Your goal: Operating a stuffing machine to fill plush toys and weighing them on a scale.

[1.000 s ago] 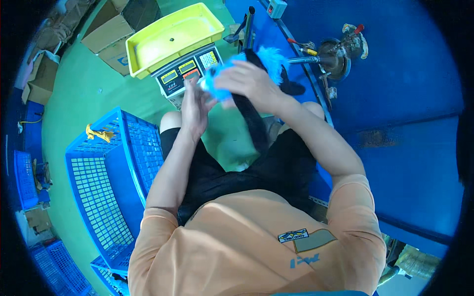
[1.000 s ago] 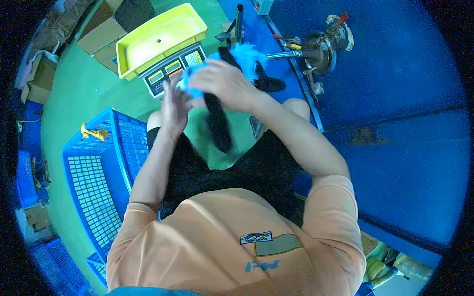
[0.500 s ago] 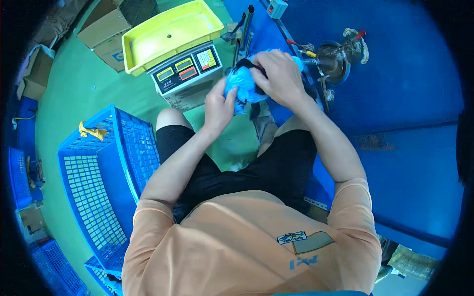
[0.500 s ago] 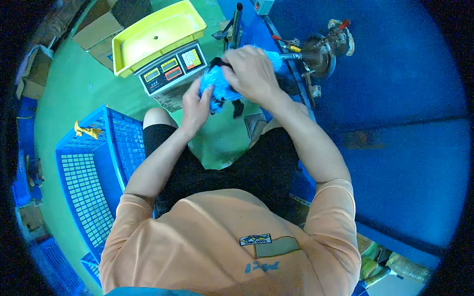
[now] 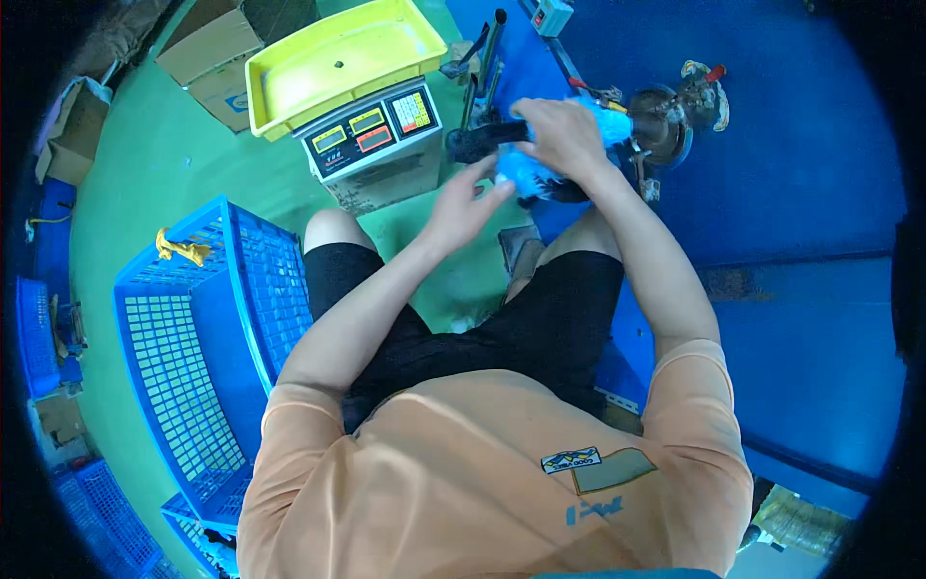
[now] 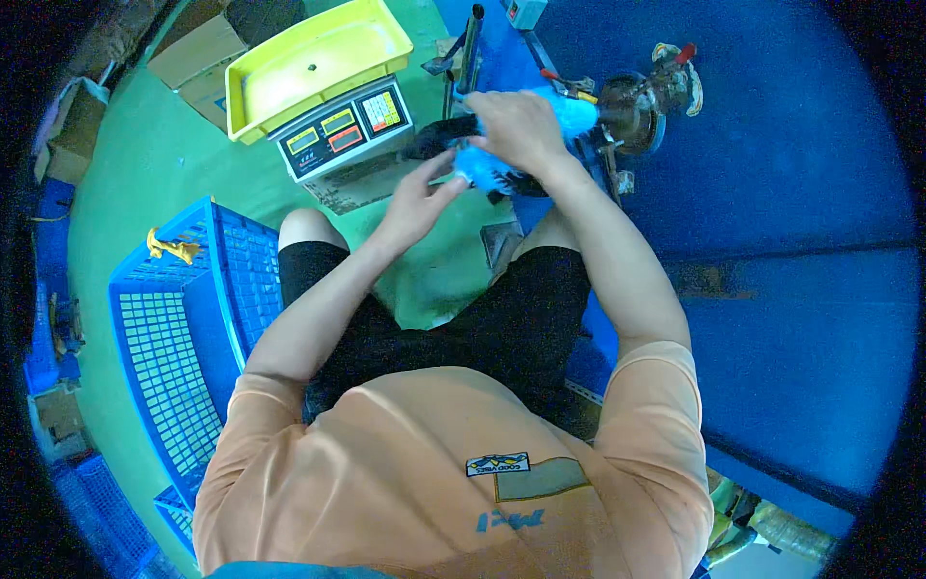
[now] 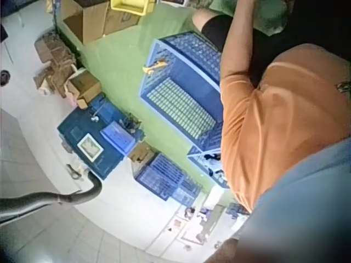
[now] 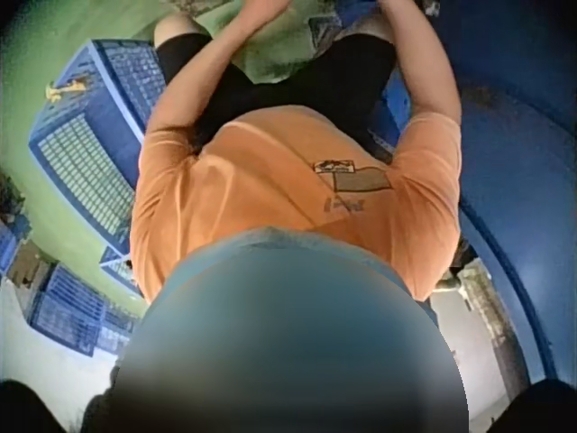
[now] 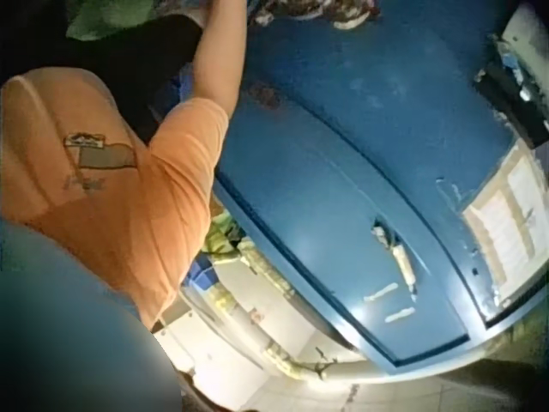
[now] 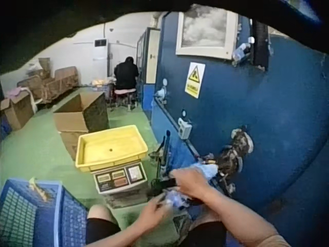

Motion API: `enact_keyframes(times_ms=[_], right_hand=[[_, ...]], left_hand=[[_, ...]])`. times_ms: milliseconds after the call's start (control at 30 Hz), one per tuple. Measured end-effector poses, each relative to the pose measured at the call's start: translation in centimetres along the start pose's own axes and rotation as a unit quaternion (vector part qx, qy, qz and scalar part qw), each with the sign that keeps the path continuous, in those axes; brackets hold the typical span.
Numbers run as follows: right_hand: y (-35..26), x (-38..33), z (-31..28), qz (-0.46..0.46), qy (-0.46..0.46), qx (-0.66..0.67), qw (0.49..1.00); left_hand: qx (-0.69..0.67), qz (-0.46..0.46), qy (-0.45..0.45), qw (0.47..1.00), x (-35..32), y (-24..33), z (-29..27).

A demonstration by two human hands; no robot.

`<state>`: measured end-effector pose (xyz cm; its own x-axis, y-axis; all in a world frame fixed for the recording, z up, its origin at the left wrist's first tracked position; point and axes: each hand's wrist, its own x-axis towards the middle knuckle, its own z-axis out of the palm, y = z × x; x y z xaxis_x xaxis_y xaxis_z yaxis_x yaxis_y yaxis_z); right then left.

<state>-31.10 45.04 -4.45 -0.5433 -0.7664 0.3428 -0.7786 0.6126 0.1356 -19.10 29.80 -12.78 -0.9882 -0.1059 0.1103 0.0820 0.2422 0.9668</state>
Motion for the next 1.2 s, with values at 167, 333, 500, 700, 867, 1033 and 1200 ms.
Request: enact_keyframes(times_ms=[167,333,500,700,867,1033,1200], right_hand=[[1.7,-1.1,0.5,0.005,0.038,-0.013,0.999],[1.4,-1.4,0.8,0.010,0.069,-0.003,0.998],[1.3,-1.3,0.7,-0.005,0.087,-0.006,0.996],[1.8,-1.0,0.3,-0.066,0.099,0.031,0.992],[0.9,-0.4,0.4,-0.092,0.069,0.023,0.993],[-1.1,0.7,0.1,-0.099,0.051,0.010,0.994],[-2.3,1.3,0.1,-0.093,0.038,0.014,0.995]], left_hand=[[-0.322,-0.076,0.049,0.942,-0.6,1.1,-2.2],[-0.469,-0.160,0.011,0.869,1.7,4.3,-4.2],[-0.391,-0.219,0.005,0.894,3.0,4.4,-5.5],[-0.344,-0.176,0.046,0.921,1.8,4.4,-5.2],[-0.383,-0.167,0.094,0.904,-0.2,3.2,-5.6],[-0.414,-0.160,0.124,0.888,-2.2,1.9,-7.4],[-0.488,-0.112,0.149,0.853,-4.1,1.1,-7.3]])
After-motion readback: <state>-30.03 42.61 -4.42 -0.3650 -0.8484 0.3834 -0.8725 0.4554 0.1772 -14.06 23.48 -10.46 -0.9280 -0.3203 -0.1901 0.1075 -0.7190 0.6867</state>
